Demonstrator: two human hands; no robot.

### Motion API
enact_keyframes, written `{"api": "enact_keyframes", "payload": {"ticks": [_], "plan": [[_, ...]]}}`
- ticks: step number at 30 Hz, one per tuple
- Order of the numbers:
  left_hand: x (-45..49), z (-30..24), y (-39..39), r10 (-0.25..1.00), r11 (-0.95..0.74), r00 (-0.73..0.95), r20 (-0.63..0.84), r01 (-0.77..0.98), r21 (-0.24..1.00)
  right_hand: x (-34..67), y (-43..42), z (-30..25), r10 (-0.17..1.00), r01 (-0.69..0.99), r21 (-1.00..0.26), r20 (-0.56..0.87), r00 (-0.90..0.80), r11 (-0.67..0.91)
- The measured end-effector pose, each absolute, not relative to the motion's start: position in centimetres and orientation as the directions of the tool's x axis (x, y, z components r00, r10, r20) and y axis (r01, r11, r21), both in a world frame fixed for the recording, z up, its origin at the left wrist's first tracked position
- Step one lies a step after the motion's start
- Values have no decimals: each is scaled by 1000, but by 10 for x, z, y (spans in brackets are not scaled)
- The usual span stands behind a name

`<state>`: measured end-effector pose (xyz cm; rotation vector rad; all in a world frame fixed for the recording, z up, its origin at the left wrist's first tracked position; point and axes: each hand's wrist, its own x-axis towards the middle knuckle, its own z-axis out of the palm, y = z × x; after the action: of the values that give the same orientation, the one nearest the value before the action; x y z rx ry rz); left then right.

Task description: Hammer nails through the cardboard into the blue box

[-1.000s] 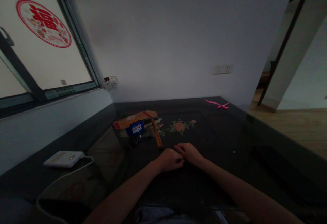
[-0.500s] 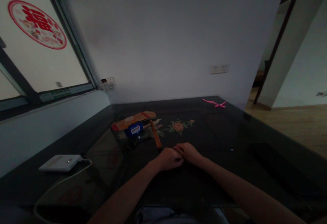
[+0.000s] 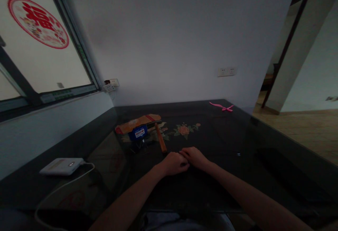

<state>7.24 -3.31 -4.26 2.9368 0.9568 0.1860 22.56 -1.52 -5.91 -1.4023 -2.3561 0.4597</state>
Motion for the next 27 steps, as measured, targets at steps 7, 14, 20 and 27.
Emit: {"api": "enact_keyframes", "payload": {"ticks": [7,14,20,27], "plan": [[72,-41,-34,593,-805,800,92,585,99,225,-16,-58,872,742,-472,143,-468,476],[73,-39,-34,595,-803,800,76,588,93,226,-18,-56,874,757,-450,135,-467,474],[72,-41,-34,593,-805,801,83,588,85,226,-20,-52,876,752,-464,128,-465,468],[72,-37,-36,590,-807,804,76,583,99,226,-21,-52,883,768,-456,102,-457,450]]}}
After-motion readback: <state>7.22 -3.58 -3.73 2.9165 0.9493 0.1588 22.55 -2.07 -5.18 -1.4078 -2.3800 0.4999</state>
